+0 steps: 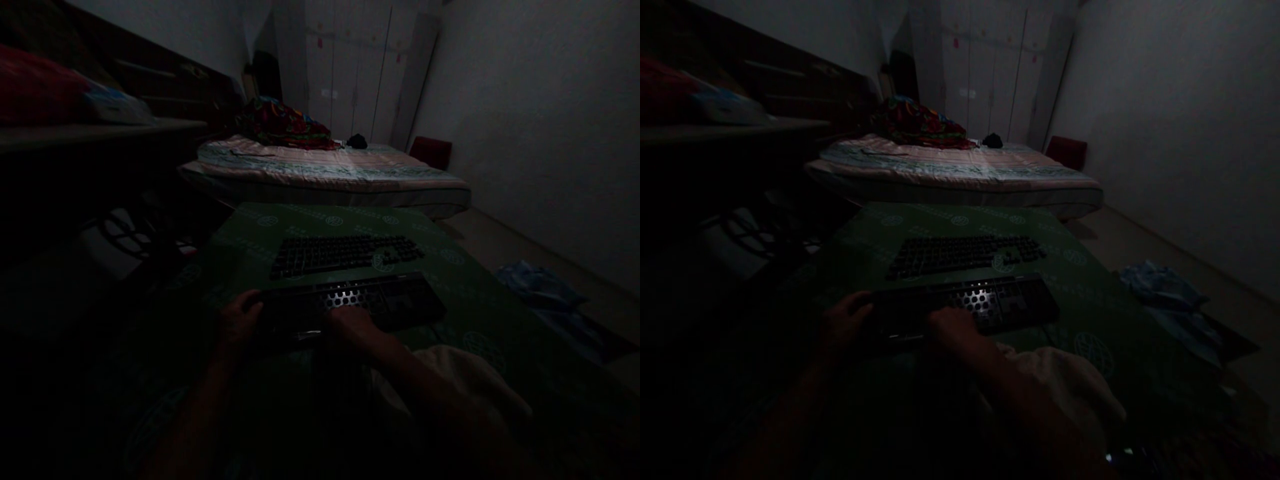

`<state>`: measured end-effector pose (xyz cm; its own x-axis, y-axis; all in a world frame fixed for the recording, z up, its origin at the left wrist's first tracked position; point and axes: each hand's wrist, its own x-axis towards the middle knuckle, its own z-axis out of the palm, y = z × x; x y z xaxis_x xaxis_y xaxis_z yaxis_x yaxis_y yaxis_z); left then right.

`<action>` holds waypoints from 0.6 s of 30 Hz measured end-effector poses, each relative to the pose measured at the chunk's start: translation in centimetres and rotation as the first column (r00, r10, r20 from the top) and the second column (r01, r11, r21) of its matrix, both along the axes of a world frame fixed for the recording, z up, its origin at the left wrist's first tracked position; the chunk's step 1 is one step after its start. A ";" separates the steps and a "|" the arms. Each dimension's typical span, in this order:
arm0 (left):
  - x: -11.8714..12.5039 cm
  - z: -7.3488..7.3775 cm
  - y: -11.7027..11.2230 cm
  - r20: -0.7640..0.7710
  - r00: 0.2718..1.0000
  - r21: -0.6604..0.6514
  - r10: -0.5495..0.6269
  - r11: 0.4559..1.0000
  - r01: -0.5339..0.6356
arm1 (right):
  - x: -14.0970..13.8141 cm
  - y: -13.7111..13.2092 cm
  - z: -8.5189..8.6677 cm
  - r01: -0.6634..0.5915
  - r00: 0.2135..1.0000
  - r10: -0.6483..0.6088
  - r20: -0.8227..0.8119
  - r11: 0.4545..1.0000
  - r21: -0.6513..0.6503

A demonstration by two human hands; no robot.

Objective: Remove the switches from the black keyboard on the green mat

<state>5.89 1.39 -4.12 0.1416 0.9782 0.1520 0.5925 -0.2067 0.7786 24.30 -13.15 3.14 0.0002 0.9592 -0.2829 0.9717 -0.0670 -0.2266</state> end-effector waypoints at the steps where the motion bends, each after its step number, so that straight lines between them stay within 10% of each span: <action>1: 0.0 0.1 0.0 -0.006 1.000 -0.001 0.001 1.000 -0.001 | -0.4 -0.1 0.2 -0.069 0.996 0.069 -0.062 0.998 -0.006; 3: 0.0 0.2 -0.1 -0.017 1.000 -0.003 -0.006 1.000 0.006 | 0.2 -0.3 0.6 -0.097 0.990 0.099 -0.104 0.995 0.029; 9: 0.1 0.2 -0.2 0.001 1.000 0.001 -0.002 1.000 0.002 | 5.6 0.1 -0.4 0.307 0.929 -0.323 0.180 0.945 0.110; 18: 0.0 -0.3 0.0 0.025 1.000 -0.010 -0.018 1.000 0.018 | -1.7 0.8 0.5 -0.074 0.997 0.075 -0.027 0.996 0.048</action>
<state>5.85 1.41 -4.40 0.1552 0.9770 0.1459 0.5695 -0.2092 0.7949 22.59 -12.35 3.64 -0.0790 0.9685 -0.2361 0.9667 0.0165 -0.2555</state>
